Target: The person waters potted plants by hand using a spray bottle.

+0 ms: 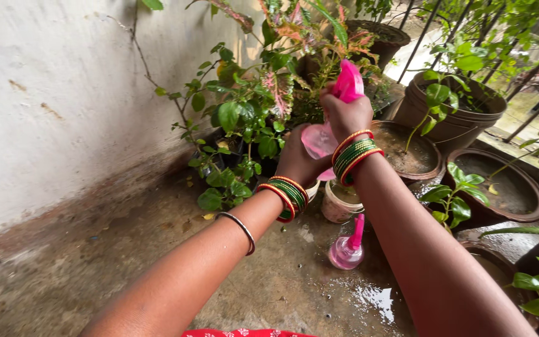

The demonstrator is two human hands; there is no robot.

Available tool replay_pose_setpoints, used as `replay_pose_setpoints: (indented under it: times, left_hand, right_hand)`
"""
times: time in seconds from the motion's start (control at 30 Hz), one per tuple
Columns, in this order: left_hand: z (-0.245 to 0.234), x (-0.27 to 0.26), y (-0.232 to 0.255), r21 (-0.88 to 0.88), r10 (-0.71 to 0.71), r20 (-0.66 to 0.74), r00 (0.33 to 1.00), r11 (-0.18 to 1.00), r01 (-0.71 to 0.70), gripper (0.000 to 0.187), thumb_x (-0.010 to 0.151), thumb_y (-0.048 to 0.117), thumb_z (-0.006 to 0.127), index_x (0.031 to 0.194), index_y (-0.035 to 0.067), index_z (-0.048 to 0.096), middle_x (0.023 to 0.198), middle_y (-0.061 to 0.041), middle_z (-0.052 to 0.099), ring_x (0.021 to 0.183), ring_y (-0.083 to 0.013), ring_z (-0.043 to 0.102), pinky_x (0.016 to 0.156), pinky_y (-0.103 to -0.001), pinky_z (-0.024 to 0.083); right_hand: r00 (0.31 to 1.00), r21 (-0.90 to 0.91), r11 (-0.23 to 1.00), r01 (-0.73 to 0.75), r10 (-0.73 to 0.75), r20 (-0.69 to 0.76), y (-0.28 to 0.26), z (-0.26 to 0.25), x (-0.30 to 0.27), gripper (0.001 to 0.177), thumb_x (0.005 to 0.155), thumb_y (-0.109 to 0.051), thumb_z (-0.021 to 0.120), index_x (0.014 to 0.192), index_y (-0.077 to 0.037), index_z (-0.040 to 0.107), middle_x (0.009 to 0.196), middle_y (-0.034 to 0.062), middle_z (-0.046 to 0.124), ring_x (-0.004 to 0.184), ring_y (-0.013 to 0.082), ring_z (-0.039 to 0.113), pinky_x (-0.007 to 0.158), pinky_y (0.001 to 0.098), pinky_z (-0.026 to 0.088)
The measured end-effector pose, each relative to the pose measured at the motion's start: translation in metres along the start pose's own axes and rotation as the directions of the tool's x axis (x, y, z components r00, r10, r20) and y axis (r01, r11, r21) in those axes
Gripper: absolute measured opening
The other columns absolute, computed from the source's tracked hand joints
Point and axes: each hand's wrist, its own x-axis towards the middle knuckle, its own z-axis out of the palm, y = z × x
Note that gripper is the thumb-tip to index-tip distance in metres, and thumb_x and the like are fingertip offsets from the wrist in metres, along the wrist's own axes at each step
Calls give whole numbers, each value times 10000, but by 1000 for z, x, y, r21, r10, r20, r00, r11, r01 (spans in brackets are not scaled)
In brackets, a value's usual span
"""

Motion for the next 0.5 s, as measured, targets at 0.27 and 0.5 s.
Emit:
replay_pose_setpoints:
  times: [0.27,0.5]
  left_hand:
    - [40,-13,-16,120,-233,53,971,967,225,739,653,529,858,1218,89,675,1140,-169,762,1034,-321,745,896,-408,573]
    - [55,-30,-28,278,-501,147,853,848,451,972,752,669,762,1296,-97,512,1160,-270,715,1052,-363,740,909,-410,596]
  right_hand:
    - [991,-218,967,-130,131,-7,73,-30,26,146,755,-136,744,894,-99,767,751,6,729,658,99,683,616,274,545]
    - [916,-767,638,71,263,304,160,-49,49,159,807,-199,700,830,-77,799,744,45,711,685,166,676,659,337,556]
